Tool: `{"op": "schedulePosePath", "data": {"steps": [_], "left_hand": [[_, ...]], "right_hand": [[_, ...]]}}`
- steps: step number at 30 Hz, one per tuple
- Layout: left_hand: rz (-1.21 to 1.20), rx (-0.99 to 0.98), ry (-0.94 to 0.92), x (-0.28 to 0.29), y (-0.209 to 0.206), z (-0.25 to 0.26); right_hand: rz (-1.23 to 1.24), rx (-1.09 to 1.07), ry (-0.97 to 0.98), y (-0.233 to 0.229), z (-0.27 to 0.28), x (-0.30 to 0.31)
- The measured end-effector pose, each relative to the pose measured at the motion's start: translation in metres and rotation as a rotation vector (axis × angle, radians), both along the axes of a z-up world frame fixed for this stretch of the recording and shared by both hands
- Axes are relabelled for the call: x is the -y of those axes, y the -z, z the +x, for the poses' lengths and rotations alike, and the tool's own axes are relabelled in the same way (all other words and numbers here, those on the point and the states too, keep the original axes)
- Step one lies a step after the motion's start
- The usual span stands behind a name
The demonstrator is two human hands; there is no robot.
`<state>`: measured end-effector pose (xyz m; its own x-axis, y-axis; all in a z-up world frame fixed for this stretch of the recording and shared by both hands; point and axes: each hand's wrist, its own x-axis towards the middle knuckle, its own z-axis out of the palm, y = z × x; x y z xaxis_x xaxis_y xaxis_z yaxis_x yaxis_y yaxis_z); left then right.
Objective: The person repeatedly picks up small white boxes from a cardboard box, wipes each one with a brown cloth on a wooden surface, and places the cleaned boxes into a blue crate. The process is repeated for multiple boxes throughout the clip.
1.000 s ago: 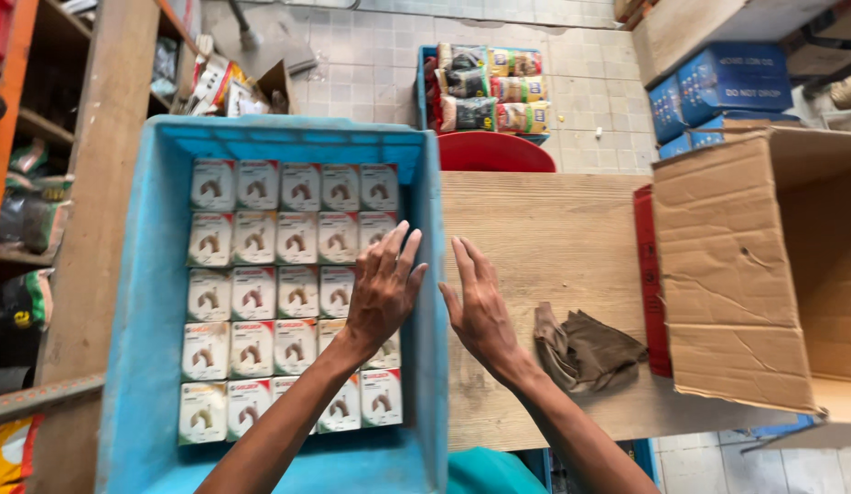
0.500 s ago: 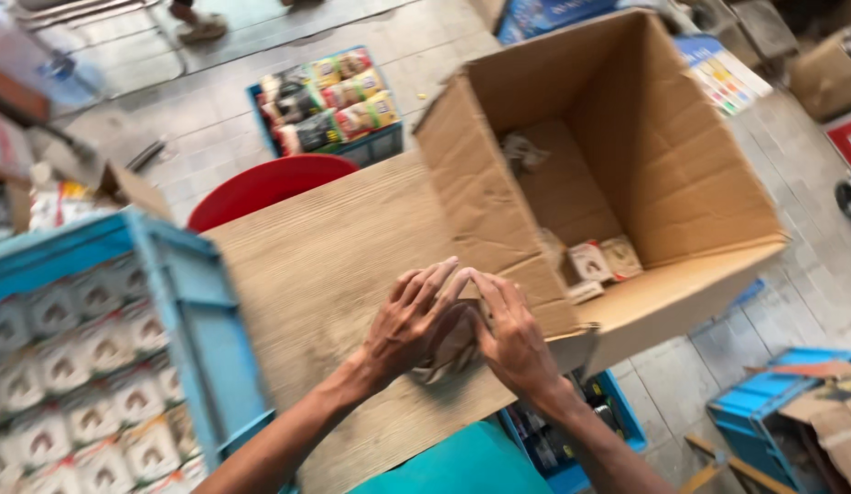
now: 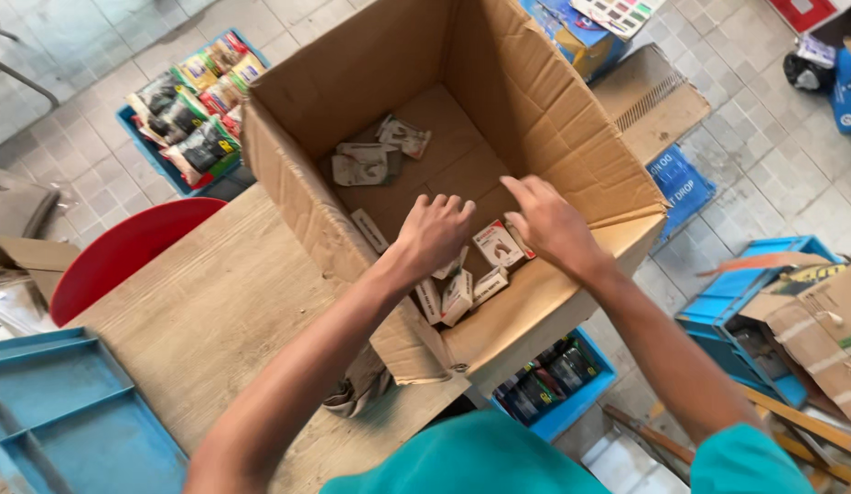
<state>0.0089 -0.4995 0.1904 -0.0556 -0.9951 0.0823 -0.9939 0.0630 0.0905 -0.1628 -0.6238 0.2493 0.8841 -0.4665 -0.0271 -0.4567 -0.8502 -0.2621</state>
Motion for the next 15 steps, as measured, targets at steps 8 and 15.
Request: {"op": "schedulePosePath", "data": {"steps": [8,15], "left_hand": [[0.758,0.192,-0.212,0.048,0.09,0.004],[1.091,0.307,-0.045,0.038,0.155,-0.005]], "right_hand": [[0.049,-0.656,-0.215,0.15,0.085,0.075],[0.657,-1.321,-0.106,0.181,0.118,0.045]]}}
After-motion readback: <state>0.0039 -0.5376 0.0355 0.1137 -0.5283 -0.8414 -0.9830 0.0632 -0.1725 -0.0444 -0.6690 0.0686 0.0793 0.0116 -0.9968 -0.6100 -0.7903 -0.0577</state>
